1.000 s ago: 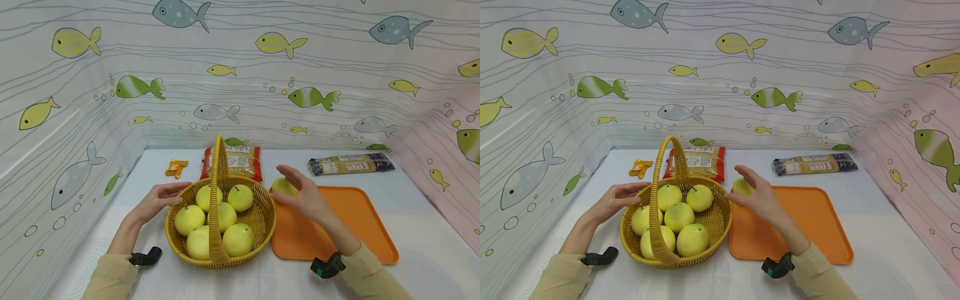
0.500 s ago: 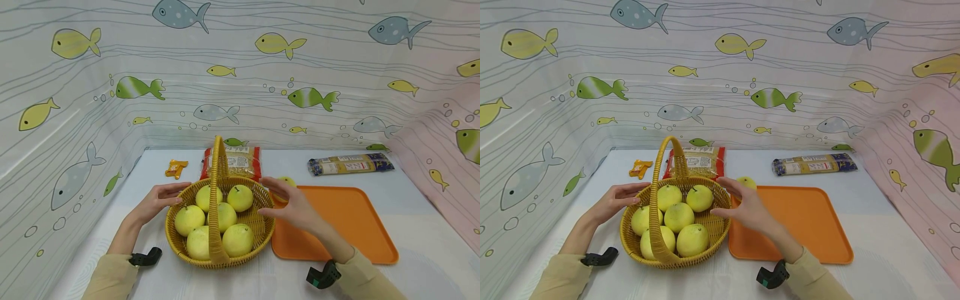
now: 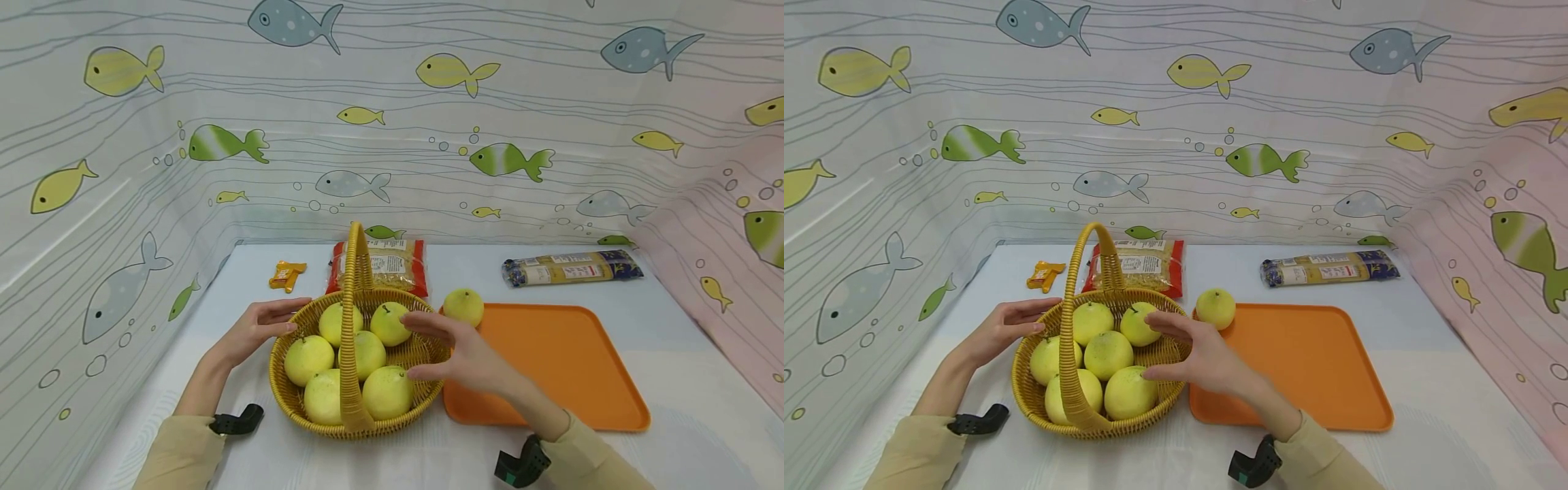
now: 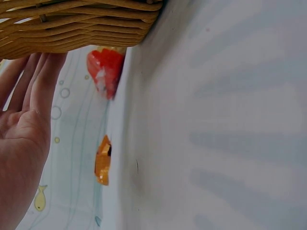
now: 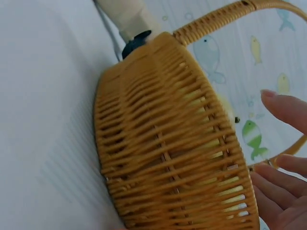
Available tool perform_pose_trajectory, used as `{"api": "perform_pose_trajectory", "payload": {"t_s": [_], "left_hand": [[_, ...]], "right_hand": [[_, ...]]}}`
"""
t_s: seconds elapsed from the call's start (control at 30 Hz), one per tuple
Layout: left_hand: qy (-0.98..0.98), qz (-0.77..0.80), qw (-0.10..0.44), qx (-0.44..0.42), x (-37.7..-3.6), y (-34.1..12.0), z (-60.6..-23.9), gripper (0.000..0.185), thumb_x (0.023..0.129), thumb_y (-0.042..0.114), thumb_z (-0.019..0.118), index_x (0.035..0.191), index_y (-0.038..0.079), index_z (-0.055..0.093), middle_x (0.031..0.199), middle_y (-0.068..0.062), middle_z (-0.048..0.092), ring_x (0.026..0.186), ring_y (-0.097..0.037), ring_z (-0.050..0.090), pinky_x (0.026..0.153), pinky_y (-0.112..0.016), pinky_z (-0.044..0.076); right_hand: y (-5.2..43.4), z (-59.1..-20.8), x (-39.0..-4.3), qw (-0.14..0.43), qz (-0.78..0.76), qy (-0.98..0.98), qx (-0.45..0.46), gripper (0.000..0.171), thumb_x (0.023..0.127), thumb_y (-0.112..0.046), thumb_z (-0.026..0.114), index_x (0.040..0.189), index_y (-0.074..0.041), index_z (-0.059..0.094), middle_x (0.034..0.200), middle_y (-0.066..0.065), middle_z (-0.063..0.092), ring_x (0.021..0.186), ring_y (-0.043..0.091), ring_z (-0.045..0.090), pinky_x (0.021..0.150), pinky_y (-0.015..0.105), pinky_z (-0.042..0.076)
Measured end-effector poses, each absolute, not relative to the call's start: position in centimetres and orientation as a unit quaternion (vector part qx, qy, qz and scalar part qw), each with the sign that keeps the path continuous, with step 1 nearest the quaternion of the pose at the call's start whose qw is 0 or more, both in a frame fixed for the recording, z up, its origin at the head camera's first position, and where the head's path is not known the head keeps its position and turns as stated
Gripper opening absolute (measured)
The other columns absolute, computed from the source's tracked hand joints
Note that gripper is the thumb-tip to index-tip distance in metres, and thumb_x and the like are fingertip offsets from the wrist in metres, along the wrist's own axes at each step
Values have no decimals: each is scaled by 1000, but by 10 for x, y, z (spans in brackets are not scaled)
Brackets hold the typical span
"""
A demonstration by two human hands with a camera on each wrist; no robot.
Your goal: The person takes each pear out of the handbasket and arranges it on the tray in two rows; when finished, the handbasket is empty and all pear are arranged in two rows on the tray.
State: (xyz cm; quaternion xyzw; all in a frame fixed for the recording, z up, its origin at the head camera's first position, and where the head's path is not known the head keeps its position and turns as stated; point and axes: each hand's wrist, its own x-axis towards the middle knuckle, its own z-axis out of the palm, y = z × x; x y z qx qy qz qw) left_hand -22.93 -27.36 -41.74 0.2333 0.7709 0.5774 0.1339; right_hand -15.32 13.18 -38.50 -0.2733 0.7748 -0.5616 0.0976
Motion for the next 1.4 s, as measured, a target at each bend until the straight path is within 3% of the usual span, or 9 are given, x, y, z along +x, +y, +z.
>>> {"api": "perform_pose_trajectory", "payload": {"t_s": [0.17,0.47,0.83,1.0,1.4], "left_hand": [[769,579,135,234,-230,-274,-417,52,98,8,59,146,-4,46,142,0,58,122,-3,60,96,-20,50],[772,576,133,232,-230,-275,-419,51,97,8,60,146,-3,47,142,0,59,122,-3,60,97,-20,49],[771,576,133,235,-231,-275,-419,51,97,7,59,146,-3,47,139,6,60,122,-3,60,96,-21,51],[771,577,133,235,-231,-274,-418,51,98,7,59,146,-4,47,141,3,59,123,-2,59,96,-21,50],[774,574,134,230,-231,-275,-418,51,98,8,59,146,-3,47,142,1,59,122,-2,59,97,-20,49]], "right_hand": [[124,-386,-147,134,-562,763,-289,73,80,-26,86,144,-19,52,144,4,57,135,17,52,113,30,39],[116,-389,-141,154,-562,755,-299,72,79,-24,86,143,-16,54,143,3,58,133,16,53,111,30,41],[113,-393,-139,92,-438,812,-375,61,84,-33,82,137,-13,59,134,-2,64,124,15,60,105,34,48],[112,-391,-139,91,-425,823,-366,57,83,-33,82,133,-14,63,130,-3,66,122,12,61,102,34,50],[103,-391,-133,50,-362,871,-328,63,77,-54,81,127,-17,66,119,-11,69,112,7,64,95,32,53]]}}
